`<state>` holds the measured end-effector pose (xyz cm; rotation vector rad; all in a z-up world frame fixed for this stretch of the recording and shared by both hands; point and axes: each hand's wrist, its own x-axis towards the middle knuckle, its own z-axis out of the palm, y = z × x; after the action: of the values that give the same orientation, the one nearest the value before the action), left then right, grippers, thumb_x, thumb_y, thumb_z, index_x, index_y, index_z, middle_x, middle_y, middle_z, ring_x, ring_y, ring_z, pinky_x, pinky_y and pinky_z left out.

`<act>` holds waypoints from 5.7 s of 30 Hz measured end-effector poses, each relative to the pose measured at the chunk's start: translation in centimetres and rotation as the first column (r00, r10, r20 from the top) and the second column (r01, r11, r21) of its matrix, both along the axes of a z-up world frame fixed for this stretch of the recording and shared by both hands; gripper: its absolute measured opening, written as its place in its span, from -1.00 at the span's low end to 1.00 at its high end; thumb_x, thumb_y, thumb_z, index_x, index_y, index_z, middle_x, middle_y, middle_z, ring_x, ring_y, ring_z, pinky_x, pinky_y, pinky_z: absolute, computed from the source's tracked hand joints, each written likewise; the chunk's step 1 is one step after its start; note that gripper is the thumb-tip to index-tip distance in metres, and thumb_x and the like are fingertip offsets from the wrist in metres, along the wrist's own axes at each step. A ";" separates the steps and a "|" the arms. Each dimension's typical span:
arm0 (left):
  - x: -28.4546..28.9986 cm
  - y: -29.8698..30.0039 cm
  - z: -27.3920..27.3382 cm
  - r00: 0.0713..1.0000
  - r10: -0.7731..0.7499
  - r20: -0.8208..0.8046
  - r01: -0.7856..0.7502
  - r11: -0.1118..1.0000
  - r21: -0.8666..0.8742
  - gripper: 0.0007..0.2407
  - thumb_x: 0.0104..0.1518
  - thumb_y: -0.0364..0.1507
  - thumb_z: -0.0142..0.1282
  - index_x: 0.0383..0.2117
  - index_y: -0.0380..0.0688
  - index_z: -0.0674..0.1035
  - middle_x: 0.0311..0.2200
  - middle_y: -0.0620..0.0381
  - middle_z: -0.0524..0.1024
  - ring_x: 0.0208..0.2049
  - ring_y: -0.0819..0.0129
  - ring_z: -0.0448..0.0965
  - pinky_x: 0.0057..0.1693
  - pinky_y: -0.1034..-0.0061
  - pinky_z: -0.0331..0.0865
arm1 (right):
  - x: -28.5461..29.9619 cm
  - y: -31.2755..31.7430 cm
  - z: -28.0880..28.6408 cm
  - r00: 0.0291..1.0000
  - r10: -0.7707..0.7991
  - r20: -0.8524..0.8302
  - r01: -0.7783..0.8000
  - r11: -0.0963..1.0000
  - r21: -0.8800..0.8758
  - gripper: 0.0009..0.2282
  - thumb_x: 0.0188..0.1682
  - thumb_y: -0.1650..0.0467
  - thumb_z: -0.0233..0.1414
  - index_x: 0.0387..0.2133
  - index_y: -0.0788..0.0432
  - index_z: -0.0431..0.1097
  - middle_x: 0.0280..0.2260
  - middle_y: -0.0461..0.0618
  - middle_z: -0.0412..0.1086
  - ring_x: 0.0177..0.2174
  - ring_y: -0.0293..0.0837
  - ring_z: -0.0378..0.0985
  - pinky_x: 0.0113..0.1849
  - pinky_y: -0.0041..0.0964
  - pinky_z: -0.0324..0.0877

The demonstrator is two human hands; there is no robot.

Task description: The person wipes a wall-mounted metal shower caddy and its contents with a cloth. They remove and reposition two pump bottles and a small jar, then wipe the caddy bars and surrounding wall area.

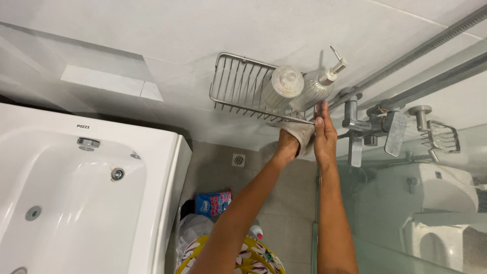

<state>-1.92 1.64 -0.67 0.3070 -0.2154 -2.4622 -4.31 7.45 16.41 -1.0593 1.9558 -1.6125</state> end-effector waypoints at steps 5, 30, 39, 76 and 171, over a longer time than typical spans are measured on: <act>0.3 -2.5 -1.0 1.000 0.002 -0.015 -0.003 0.995 -0.101 -0.67 0.28 -0.34 0.13 0.07 -0.24 0.42 -0.09 0.17 0.53 -0.10 0.40 0.55 0.03 0.50 0.54 | 0.0 -0.7 0.3 0.997 -0.033 -0.065 0.037 0.998 0.051 -0.50 0.18 0.28 -0.16 0.37 0.16 -0.02 0.36 0.12 0.07 0.35 0.00 0.06 0.29 -0.18 0.00; 18.9 -19.8 -2.7 0.986 0.047 -0.159 -0.055 0.997 -0.048 -0.52 0.29 -0.12 0.03 0.21 -0.17 0.37 0.16 0.01 0.43 0.17 0.15 0.44 0.31 0.18 0.34 | 1.5 -0.5 1.1 0.980 -0.156 -0.120 0.176 0.968 0.178 -0.50 0.19 0.22 -0.17 0.39 0.06 -0.02 0.35 -0.01 0.12 0.26 -0.02 0.24 0.12 -0.27 0.24; 18.2 -19.4 -2.7 0.967 0.054 -0.249 -0.048 0.998 0.030 -0.54 0.31 -0.10 -0.02 0.19 -0.15 0.40 0.14 0.04 0.45 0.14 0.16 0.46 0.28 0.18 0.36 | 2.5 -1.1 1.4 0.966 -0.244 -0.082 0.256 0.949 0.184 -0.49 0.17 0.18 -0.17 0.38 0.01 -0.01 0.35 0.00 0.13 0.22 0.00 0.30 0.04 -0.18 0.32; 15.5 -13.0 4.5 0.866 0.284 -0.412 -0.099 0.904 0.415 -0.64 0.24 -0.18 0.03 0.03 -0.13 0.48 0.03 0.03 0.48 0.03 0.15 0.46 0.15 0.24 0.45 | 0.6 -0.6 -1.1 0.988 -0.150 -0.048 0.153 0.985 0.077 -0.47 0.19 0.19 -0.17 0.40 0.09 -0.04 0.36 0.05 0.12 0.20 0.05 0.35 0.03 -0.25 0.34; 5.3 -1.0 14.3 0.551 0.784 -0.284 0.294 -0.502 -0.814 -0.79 0.03 -0.53 0.15 -0.20 -0.26 0.62 -0.07 0.09 0.49 -0.13 0.20 0.42 -0.04 0.31 0.41 | -0.9 0.1 -1.0 0.936 0.132 0.325 -0.082 0.983 -0.164 -0.16 0.00 -0.15 -0.52 0.43 0.15 -0.23 0.43 0.11 -0.19 0.38 0.02 -0.18 0.31 -0.10 -0.22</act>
<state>3.41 0.68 13.68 0.3154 -2.0559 -0.3237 -5.18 7.60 15.46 -0.8590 1.5505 -1.7665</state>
